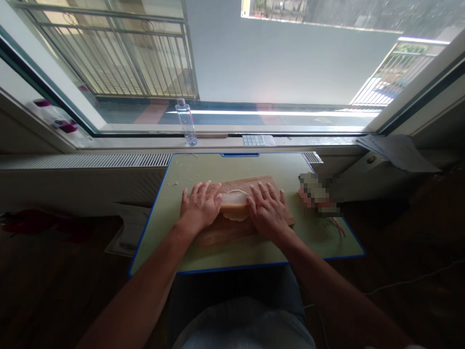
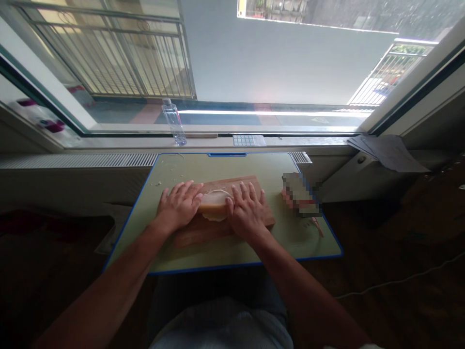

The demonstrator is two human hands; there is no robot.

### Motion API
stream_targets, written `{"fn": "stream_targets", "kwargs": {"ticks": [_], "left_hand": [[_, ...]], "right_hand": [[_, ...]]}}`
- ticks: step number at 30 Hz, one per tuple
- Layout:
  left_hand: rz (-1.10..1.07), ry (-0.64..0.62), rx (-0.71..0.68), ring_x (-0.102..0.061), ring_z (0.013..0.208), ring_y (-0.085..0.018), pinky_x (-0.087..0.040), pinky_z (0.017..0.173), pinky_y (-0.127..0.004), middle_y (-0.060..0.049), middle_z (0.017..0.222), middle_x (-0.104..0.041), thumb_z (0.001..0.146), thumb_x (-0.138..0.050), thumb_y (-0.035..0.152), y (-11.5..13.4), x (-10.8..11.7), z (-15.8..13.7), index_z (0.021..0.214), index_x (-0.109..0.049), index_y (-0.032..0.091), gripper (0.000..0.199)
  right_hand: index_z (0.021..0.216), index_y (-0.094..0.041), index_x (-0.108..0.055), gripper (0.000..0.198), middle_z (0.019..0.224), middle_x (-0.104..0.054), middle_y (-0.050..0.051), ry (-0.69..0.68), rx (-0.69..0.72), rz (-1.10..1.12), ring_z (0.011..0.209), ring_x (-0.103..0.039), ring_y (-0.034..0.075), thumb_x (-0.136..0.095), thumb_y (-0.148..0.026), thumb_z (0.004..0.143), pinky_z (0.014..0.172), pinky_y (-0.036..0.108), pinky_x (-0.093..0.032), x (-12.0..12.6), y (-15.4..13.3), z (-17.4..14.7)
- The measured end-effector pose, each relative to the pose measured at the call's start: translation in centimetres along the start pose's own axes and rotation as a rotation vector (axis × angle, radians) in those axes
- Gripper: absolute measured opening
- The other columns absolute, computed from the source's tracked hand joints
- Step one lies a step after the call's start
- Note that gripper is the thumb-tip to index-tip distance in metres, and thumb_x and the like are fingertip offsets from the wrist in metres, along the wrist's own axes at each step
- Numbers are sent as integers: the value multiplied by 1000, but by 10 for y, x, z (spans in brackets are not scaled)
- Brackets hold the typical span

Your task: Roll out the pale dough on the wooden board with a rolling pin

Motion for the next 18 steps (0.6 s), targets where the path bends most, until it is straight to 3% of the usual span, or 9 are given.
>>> {"fn": "stream_targets", "kwargs": {"ticks": [6, 18], "left_hand": [[-35, -62, -24, -40, 161, -35, -27, 130, -72, -10, 176, -46, 112, -28, 52, -5, -2, 25, 166, -51, 34, 62], [-62, -6, -18, -47, 154, -36, -33, 129, -67, -13, 171, -51, 109, -36, 51, -14, -6, 71, 159, -59, 30, 59]], "right_hand": [[169, -28, -49, 59, 177, -42, 6, -56, -4, -24, 165, -32, 35, -33, -49, 116, 133, 64, -22, 2, 3, 25], [170, -30, -46, 69, 178, -41, 5, -188, -86, 124, 164, -33, 36, -33, -64, 112, 132, 61, -28, -10, 16, 88]]}}
Point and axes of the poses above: each hand's wrist, its own z-axis towards the middle knuckle, its own x-axis out of the back of the hand, y = z × x, the point moved 4 cm from there along z, towards the middle knuckle
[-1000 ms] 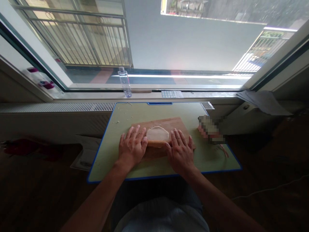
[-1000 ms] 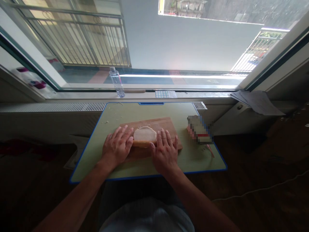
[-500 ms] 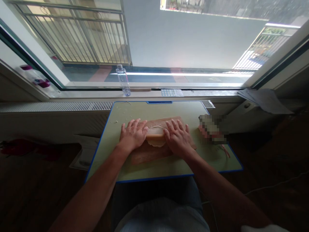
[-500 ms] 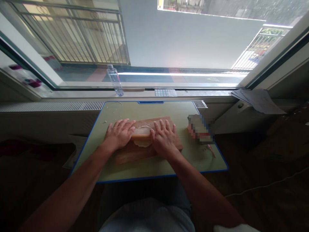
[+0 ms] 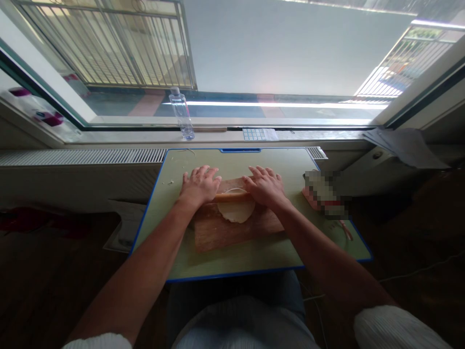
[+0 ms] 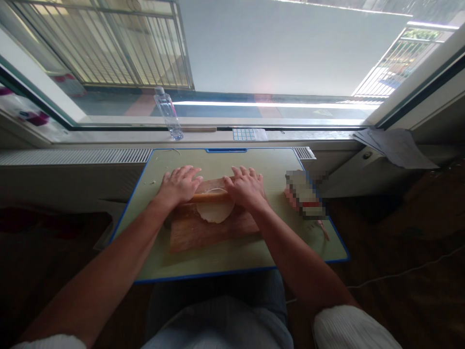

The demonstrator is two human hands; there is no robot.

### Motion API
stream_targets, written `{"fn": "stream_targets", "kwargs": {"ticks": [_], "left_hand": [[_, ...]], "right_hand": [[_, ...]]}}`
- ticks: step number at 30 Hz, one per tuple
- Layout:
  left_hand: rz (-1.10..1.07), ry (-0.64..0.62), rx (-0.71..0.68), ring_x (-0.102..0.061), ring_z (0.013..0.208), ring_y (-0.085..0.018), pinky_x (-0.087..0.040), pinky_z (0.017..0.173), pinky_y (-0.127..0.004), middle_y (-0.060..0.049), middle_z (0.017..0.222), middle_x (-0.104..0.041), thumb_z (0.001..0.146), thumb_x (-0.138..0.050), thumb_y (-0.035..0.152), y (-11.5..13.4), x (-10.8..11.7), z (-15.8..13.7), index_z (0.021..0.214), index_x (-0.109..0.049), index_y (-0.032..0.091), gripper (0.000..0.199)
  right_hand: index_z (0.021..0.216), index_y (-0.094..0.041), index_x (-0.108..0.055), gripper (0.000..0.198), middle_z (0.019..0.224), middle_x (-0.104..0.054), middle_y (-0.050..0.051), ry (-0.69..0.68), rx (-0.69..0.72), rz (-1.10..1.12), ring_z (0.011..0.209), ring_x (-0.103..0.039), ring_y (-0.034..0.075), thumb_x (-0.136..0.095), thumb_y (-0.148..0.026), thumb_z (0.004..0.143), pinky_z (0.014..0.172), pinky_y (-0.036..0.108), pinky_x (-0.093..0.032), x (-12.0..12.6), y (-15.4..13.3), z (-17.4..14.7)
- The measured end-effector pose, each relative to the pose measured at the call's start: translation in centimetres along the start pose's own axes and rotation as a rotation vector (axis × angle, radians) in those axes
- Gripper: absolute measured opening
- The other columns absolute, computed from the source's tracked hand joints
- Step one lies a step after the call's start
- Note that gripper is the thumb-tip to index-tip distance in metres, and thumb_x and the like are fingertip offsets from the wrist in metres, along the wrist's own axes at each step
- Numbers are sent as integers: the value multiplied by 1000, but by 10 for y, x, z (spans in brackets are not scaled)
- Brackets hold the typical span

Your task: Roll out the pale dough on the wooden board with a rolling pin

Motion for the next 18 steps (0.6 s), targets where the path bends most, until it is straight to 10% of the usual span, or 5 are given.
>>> {"fn": "stream_targets", "kwargs": {"ticks": [18], "left_hand": [[52, 49, -46, -45, 158, -32, -28, 132, -68, -10, 170, -53, 112, -34, 44, 20, 5, -51, 158, -61, 35, 54]], "right_hand": [[167, -25, -50, 60, 176, -45, 8, 65, 35, -93, 164, -31, 38, -36, -45, 113, 132, 67, -25, 3, -4, -47]]}}
Point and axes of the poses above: each hand's wrist, its own z-axis towards the middle knuckle, its own x-axis out of the back of the hand, y = z × x, the point moved 4 cm from there along z, towards the middle knuckle
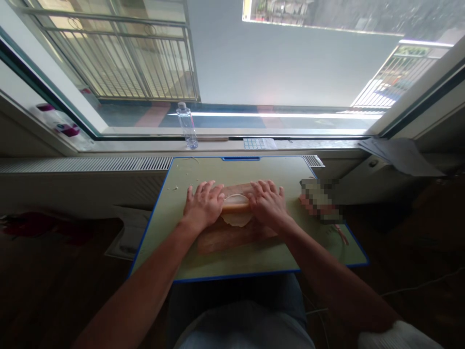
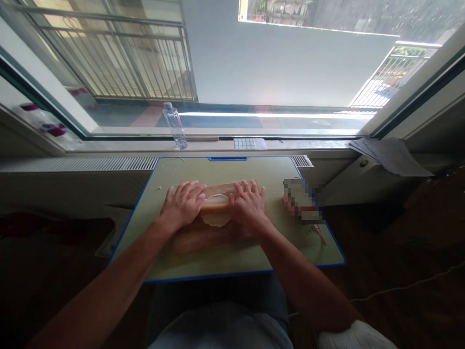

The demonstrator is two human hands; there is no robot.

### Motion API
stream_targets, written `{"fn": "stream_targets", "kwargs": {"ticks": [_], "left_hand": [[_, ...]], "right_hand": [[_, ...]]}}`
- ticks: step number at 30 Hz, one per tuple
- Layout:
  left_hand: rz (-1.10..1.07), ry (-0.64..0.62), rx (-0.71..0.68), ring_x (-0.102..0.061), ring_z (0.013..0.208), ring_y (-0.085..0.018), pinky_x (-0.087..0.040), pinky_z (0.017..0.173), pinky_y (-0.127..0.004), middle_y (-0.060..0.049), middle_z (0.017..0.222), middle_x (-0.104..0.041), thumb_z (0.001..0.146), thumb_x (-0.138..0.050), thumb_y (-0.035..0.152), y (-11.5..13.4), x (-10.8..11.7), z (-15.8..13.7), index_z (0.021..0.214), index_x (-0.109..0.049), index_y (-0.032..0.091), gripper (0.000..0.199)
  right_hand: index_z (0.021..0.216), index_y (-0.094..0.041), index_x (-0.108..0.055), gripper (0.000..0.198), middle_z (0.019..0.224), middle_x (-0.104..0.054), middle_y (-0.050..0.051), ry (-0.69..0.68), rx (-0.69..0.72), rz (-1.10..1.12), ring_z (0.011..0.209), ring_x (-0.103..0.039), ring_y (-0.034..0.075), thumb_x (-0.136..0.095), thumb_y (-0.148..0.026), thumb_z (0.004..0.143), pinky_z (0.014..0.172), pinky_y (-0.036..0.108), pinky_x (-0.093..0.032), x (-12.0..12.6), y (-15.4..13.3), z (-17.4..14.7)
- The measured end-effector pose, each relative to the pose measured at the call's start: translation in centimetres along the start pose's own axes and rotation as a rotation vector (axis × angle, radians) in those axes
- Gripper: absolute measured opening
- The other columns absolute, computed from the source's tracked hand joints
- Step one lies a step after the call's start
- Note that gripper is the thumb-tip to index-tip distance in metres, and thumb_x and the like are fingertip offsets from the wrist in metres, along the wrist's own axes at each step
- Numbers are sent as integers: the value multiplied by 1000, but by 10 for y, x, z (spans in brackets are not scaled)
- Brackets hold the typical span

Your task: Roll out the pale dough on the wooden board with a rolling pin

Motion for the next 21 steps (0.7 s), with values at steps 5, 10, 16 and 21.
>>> {"fn": "stream_targets", "kwargs": {"ticks": [5, 10, 16, 21], "left_hand": [[14, 37, -17, -49, 154, -33, -34, 129, -65, -10, 168, -56, 112, -33, 42, 9, 2, -26, 157, -63, 32, 55], [11, 63, -32, -49, 155, -33, -37, 129, -61, -11, 168, -56, 109, -39, 37, 15, 4, -37, 156, -63, 29, 54], [-5, 73, -67, -52, 153, -31, -38, 130, -55, -11, 167, -57, 102, -47, 29, 15, 2, -21, 153, -64, 25, 54], [-11, 54, -61, -51, 153, -31, -39, 129, -56, -12, 168, -56, 104, -45, 34, 11, 0, -10, 156, -61, 25, 55]], "right_hand": [[166, -27, -53, 58, 174, -48, 7, 24, 18, -2, 164, -33, 37, -32, -42, 114, 132, 70, -24, 3, -1, -29], [161, -24, -56, 56, 169, -54, 9, 37, 66, 18, 161, -36, 35, -43, -36, 108, 132, 71, -18, 11, -3, -30], [152, -24, -63, 52, 164, -58, 8, 7, 81, 105, 155, -41, 31, -51, -40, 104, 131, 59, -29, 8, -3, -5], [154, -24, -61, 55, 166, -56, 8, 15, 27, 121, 157, -38, 33, -43, -52, 110, 129, 56, -33, 2, -1, 3]]}}
Point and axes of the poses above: each hand's wrist, its own z-axis towards the middle knuckle, its own x-axis out of the back of the hand, y = z × x, the point moved 4 cm from there along z, towards the middle knuckle
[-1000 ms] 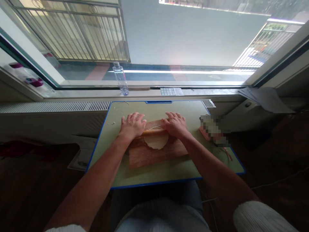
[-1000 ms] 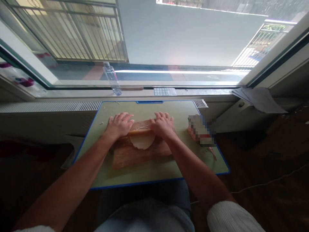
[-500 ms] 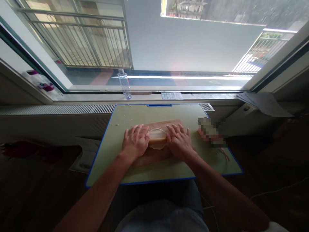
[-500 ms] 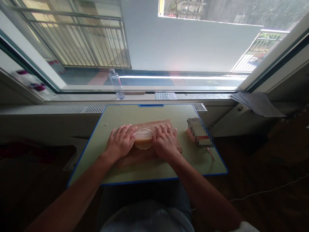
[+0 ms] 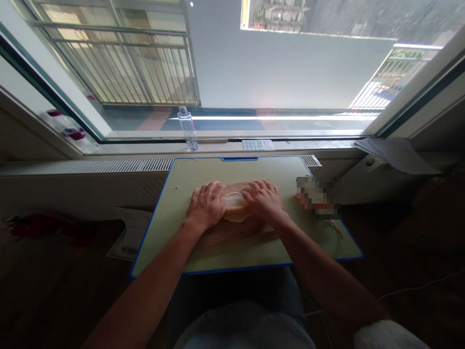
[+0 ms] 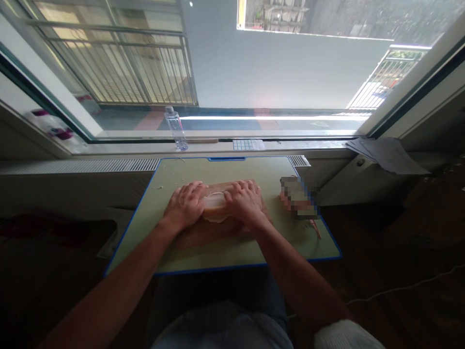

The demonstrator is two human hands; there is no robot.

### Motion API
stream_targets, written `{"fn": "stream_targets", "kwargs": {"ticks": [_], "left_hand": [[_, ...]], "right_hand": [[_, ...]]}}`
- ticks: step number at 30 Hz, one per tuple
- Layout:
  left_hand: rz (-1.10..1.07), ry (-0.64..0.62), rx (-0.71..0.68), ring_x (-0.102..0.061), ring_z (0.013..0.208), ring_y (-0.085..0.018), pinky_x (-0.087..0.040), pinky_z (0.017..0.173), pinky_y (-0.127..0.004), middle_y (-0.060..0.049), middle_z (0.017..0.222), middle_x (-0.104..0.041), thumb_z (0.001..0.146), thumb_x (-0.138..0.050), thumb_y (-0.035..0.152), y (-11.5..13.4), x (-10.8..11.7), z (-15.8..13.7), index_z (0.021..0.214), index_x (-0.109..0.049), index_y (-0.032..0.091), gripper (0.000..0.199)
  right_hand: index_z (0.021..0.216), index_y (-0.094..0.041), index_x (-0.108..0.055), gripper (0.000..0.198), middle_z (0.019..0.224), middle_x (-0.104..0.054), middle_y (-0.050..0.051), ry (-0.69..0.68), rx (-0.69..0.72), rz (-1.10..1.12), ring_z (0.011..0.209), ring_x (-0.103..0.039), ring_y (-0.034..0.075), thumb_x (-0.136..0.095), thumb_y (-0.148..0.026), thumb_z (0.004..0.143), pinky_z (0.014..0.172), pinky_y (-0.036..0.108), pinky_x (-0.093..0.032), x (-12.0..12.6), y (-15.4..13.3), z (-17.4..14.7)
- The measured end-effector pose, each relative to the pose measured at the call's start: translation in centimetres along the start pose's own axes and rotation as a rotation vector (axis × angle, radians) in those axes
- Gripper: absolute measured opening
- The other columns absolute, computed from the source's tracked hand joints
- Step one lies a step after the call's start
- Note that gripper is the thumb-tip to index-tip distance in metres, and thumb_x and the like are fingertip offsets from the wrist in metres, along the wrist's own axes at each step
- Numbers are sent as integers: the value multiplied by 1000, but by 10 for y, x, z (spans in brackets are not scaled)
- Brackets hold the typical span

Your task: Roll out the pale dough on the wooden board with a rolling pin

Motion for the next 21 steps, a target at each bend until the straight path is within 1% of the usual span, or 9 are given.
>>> {"fn": "stream_targets", "kwargs": {"ticks": [4, 7, 9, 13, 21], "left_hand": [[-20, -29, 14, -51, 153, -30, -39, 129, -54, -11, 168, -55, 105, -43, 33, -5, -2, 12, 157, -59, 26, 55], [-46, -6, 20, -52, 152, -30, -38, 129, -53, -12, 166, -57, 105, -43, 30, -9, -3, 25, 155, -61, 25, 54], [-62, 22, 27, -55, 149, -31, -40, 126, -53, -13, 162, -60, 104, -45, 29, -11, -3, 34, 151, -65, 23, 52], [-74, 70, 37, -60, 141, -32, -44, 122, -52, -14, 155, -65, 103, -47, 27, -15, -1, 50, 144, -69, 22, 47], [-46, 73, 52, -63, 135, -33, -44, 117, -51, -13, 148, -69, 103, -48, 26, -21, -3, 74, 139, -71, 22, 43]], "right_hand": [[160, -23, -56, 61, 170, -52, 10, -19, -29, -4, 159, -36, 34, -41, -56, 111, 130, 59, -31, -3, 1, 9], [165, -22, -51, 65, 175, -45, 10, -22, -62, 4, 163, -31, 36, -41, -58, 111, 130, 61, -30, -5, 3, 20], [165, -23, -51, 64, 176, -44, 11, -8, -68, 2, 163, -31, 36, -41, -57, 111, 130, 61, -31, -5, 4, 27], [160, -22, -55, 60, 172, -49, 13, 52, -58, -10, 161, -36, 34, -43, -55, 112, 129, 59, -32, -5, 5, 40], [154, -19, -60, 57, 166, -55, 15, 94, -48, 22, 157, -42, 34, -51, -52, 109, 129, 62, -30, -9, 9, 67]]}}
Point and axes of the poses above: each hand's wrist, its own z-axis towards the middle knuckle, its own x-axis out of the back of the hand, y = z × x, the point moved 4 cm from there along z, towards the middle knuckle
